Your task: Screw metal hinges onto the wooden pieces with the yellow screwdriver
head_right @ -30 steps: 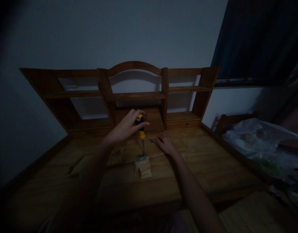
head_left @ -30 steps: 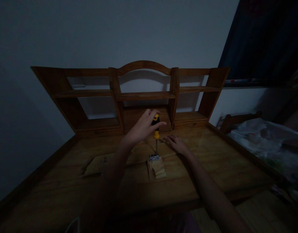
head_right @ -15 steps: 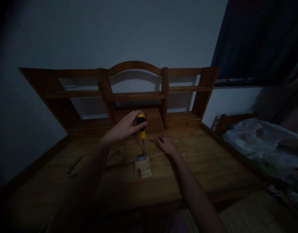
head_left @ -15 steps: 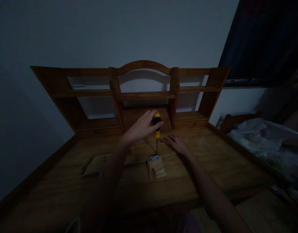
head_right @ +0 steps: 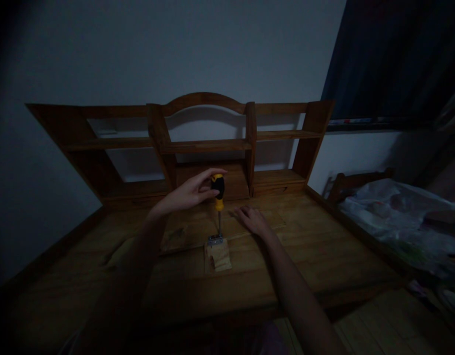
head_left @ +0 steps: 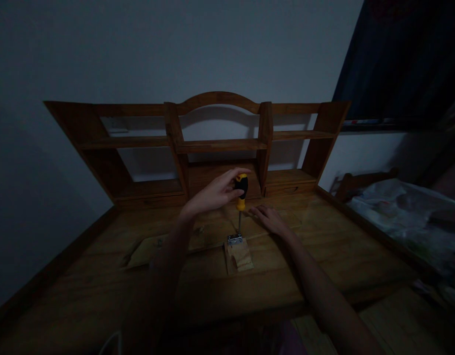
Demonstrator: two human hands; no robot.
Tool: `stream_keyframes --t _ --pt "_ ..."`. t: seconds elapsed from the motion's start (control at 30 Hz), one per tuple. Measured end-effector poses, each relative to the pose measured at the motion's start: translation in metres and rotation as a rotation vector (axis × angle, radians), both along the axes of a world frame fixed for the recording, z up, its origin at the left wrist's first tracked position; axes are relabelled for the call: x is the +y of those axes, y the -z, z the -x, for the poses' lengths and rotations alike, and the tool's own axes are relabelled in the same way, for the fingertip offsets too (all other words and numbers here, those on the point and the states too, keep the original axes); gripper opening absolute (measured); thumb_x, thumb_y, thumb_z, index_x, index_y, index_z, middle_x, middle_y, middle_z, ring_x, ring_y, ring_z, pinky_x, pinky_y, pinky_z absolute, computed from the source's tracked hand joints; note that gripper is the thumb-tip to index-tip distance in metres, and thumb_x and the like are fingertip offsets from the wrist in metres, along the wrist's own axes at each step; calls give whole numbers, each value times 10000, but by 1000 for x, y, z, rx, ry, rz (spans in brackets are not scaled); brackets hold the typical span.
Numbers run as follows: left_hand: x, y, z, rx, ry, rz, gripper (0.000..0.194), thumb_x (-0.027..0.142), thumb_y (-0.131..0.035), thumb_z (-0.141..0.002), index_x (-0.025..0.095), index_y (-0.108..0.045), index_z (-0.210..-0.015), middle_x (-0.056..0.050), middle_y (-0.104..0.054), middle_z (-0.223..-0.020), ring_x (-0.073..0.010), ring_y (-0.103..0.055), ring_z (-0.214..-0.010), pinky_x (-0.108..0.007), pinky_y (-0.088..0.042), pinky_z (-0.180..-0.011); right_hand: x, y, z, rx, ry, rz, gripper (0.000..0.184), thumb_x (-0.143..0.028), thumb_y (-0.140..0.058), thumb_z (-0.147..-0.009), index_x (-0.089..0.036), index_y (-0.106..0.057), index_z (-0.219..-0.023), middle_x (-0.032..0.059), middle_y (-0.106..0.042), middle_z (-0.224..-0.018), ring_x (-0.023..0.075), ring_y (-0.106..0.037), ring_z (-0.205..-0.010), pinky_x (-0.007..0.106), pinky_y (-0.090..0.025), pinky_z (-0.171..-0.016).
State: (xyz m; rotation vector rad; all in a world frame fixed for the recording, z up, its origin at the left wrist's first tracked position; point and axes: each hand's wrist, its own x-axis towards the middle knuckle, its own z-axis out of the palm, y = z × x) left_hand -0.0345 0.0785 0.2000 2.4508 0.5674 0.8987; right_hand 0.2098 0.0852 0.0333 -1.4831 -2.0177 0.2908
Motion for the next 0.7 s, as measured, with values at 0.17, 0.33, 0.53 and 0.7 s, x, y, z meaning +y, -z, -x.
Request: stream_keyframes --t 0.17,0.33,0.53,0.7 --pt "-10 -1 -7 10 -294 -155 442 459 -695 -835 270 -585 -1219 -57 -519 -1148 -207 -547 -1024 -386 -470 -965 0 0 0 13 -4 2 574 -581 -311 -1012 -193 -724 -1103 105 -722 -1066 217 -673 -951 281 -442 -836" --pt "-12 -2 -12 -4 -282 -118 346 341 -567 -910 231 -549 -1237 -81 -501 -1236 -219 -521 -1158 -392 -412 -1044 0 0 0 20 -2 10 575 -586 -313 -1009 -196 -727 -1096 105 -731 -1065 221 -676 -958 281 -445 -833" --pt "-4 -2 -5 -11 -107 2 393 405 -563 -917 236 -510 -1268 -58 -610 -1149 -197 -585 -1035 -346 -469 -923 -1 -2 0 23 -13 12 555 -578 -326 -1008 -205 -725 -1104 102 -729 -1085 216 -674 -978 279 -445 -859" --pt "-12 -2 -12 -9 -284 -152 334 455 -579 -904 227 -551 -1147 -61 -583 -1132 -213 -558 -1052 -374 -429 -975 -1 -2 1 27 -1 7 582 -596 -314 -1004 -194 -726 -1086 111 -725 -1072 226 -674 -964 294 -446 -852"
